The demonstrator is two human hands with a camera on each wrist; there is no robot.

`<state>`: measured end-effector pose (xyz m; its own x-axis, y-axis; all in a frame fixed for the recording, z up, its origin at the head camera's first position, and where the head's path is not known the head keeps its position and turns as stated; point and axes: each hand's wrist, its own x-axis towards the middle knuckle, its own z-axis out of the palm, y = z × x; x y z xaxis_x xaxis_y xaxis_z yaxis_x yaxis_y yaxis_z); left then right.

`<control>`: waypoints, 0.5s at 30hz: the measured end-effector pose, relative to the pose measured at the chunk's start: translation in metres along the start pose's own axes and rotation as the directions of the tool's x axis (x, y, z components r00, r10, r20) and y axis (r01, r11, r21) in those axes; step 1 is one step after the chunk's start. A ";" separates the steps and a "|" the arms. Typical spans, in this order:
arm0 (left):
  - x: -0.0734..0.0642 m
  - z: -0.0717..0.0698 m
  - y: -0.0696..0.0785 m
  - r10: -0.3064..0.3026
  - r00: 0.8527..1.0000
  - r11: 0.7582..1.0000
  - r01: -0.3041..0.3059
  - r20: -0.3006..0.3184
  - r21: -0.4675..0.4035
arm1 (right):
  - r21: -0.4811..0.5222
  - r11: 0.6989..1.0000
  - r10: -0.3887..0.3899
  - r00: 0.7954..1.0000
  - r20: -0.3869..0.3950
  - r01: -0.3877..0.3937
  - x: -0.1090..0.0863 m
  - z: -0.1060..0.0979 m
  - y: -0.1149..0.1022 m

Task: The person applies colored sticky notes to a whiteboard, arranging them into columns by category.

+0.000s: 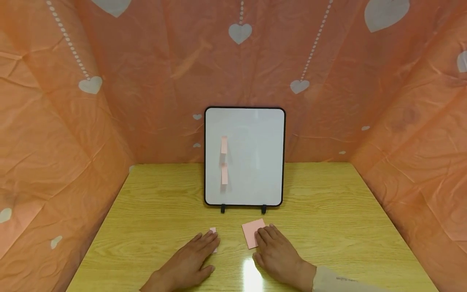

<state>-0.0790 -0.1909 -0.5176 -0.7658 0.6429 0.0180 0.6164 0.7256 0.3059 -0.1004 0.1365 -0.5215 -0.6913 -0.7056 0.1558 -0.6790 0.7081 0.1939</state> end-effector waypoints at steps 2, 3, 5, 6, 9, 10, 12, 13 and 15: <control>0.005 0.000 0.006 0.014 1.000 1.000 -0.014 0.001 -0.005 | -0.010 1.000 -0.001 1.000 -0.012 0.001 -0.001 0.001 -0.001; 0.008 -0.001 0.009 0.022 1.000 1.000 -0.022 0.002 -0.006 | -0.010 1.000 -0.003 1.000 -0.020 0.002 -0.001 0.001 -0.001; 0.017 -0.002 0.017 0.035 0.999 0.999 -0.035 0.013 -0.004 | -0.002 1.000 -0.013 0.999 -0.037 0.013 -0.002 0.000 0.000; 0.022 -0.002 0.021 0.046 0.999 0.999 -0.046 0.015 0.005 | 0.011 1.000 -0.016 0.999 -0.047 0.017 -0.003 0.000 0.001; 0.037 -0.002 0.031 0.074 0.997 0.997 -0.074 0.023 0.038 | 0.049 0.998 -0.029 0.997 -0.071 0.033 -0.003 -0.002 0.009; 0.043 -0.002 0.033 0.083 0.996 0.995 -0.084 0.026 0.051 | 0.059 0.997 -0.034 0.996 -0.082 0.039 -0.002 -0.003 0.011; 0.053 -0.001 0.037 0.100 0.994 0.992 -0.102 0.032 0.078 | 0.067 0.996 -0.048 0.993 -0.109 0.056 0.000 -0.002 0.017; 0.057 -0.001 0.038 0.104 0.994 0.990 -0.107 0.038 0.088 | 0.064 0.996 -0.056 0.991 -0.122 0.065 0.001 -0.002 0.019; 0.065 -0.001 0.039 0.108 0.993 0.988 -0.113 0.055 0.101 | 0.055 0.995 -0.070 0.987 -0.145 0.079 0.004 -0.002 0.022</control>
<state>-0.1044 -0.1207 -0.5038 -0.6834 0.7300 -0.0018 0.7144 0.6694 0.2039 -0.1173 0.1495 -0.5151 -0.5986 -0.7503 0.2805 -0.7443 0.6504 0.1516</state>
